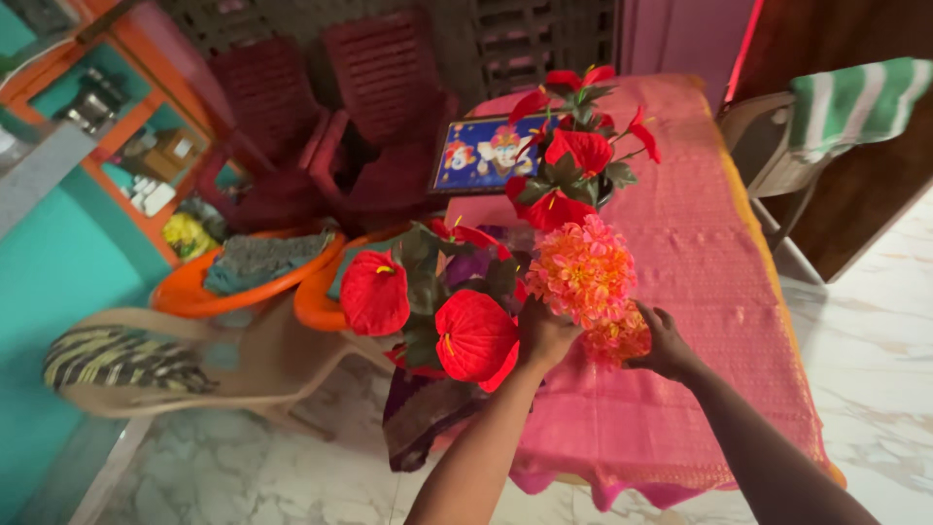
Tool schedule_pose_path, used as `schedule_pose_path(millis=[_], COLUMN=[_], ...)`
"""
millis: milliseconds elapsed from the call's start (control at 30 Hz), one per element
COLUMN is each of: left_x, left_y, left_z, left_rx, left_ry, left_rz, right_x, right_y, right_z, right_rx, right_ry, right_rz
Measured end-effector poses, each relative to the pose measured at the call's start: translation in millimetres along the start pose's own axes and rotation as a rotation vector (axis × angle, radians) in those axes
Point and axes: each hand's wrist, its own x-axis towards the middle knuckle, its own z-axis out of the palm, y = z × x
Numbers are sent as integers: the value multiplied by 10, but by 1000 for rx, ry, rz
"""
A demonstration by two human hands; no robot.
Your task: The person picks up several bottles and containers from a table, carries them across a room, and places them onto different shelves of a wooden cabinet, then picks up and carries two small artificial flower arrangements and places them into cups on the shelf.
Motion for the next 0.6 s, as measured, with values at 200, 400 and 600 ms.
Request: schedule_pose_path(millis=[200,400,600], left_x=[-185,-174,-110], left_y=[-19,217,376], left_z=[142,58,-40], left_rx=[74,-71,-120], left_ry=[-9,-2,-27], left_rz=[-38,-221,-260], right_x=[189,164,461], right_y=[112,125,64], right_z=[-52,-246,-598], right_rx=[-16,94,48], right_ry=[102,161,196], right_rz=[-3,17,-36])
